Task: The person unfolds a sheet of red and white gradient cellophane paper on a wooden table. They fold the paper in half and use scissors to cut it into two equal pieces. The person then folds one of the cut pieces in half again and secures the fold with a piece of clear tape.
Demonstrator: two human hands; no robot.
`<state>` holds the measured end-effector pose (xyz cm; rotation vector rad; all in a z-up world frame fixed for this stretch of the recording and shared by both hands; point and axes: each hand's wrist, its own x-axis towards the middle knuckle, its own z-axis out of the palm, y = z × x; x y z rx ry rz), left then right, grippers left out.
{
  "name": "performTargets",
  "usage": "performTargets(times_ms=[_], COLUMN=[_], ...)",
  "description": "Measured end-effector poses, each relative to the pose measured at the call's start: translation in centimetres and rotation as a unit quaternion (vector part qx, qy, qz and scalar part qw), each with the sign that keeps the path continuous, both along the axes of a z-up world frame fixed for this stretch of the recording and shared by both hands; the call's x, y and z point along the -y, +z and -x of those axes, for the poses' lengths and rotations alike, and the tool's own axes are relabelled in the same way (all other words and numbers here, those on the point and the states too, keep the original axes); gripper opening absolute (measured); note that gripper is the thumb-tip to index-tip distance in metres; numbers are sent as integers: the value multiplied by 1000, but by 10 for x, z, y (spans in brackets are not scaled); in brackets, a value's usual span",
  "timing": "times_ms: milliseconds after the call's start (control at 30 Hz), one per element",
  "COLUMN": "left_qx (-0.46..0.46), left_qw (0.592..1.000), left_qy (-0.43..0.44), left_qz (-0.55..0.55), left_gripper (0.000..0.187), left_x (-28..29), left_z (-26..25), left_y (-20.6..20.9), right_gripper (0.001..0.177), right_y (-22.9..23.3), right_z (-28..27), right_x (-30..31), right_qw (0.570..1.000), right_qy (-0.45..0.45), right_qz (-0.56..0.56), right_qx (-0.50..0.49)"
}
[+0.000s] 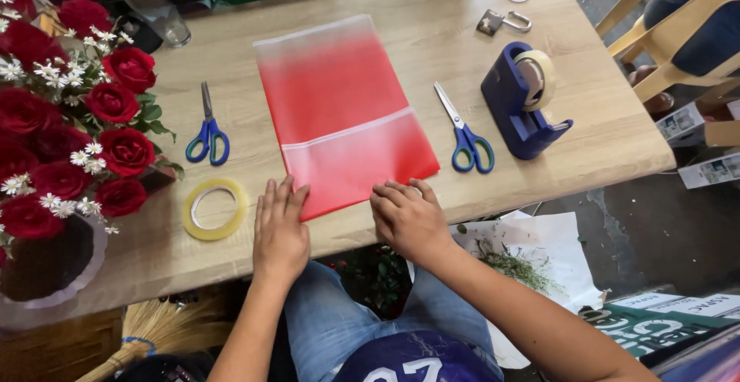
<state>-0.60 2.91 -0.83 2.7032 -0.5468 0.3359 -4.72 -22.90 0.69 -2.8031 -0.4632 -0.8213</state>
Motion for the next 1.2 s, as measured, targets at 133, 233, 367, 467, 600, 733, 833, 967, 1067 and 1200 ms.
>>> performTargets(times_ms=[133,233,367,467,600,733,833,967,1067,1200], left_qx=[118,131,143,145,147,130,102,89,103,105], left_qw=[987,988,988,989,989,991,994,994,993,993], left_qy=[-48,-62,-46,-25,-14,-32,-39,-40,-41,-44], left_qz=[97,48,23,-8,-13,0,18,40,34,31], left_gripper=[66,65,58,57,64,57,58,56,54,56], left_x=[29,77,80,74,67,65,58,57,57,55], left_z=[1,22,27,34,41,48,48,47,48,47], left_y=[-24,-16,-10,-10,-16,11,7,6,6,3], right_gripper=[27,30,33,34,34,31,23,14,13,16], right_y=[-2,-6,-2,-6,-6,16,22,32,37,33], right_z=[-1,-2,3,5,4,4,4,3,4,-4], right_x=[-1,-1,0,0,2,17,44,71,82,80], right_qw=[1000,1000,1000,1000,999,999,998,994,990,986], right_qy=[-3,-8,-14,-1,1,2,-16,-47,-76,-119], right_qz=[-3,11,5,-4,-1,46,68,97,112,115], right_qx=[2,-2,-16,-27,-39,-24,2,36,27,1])
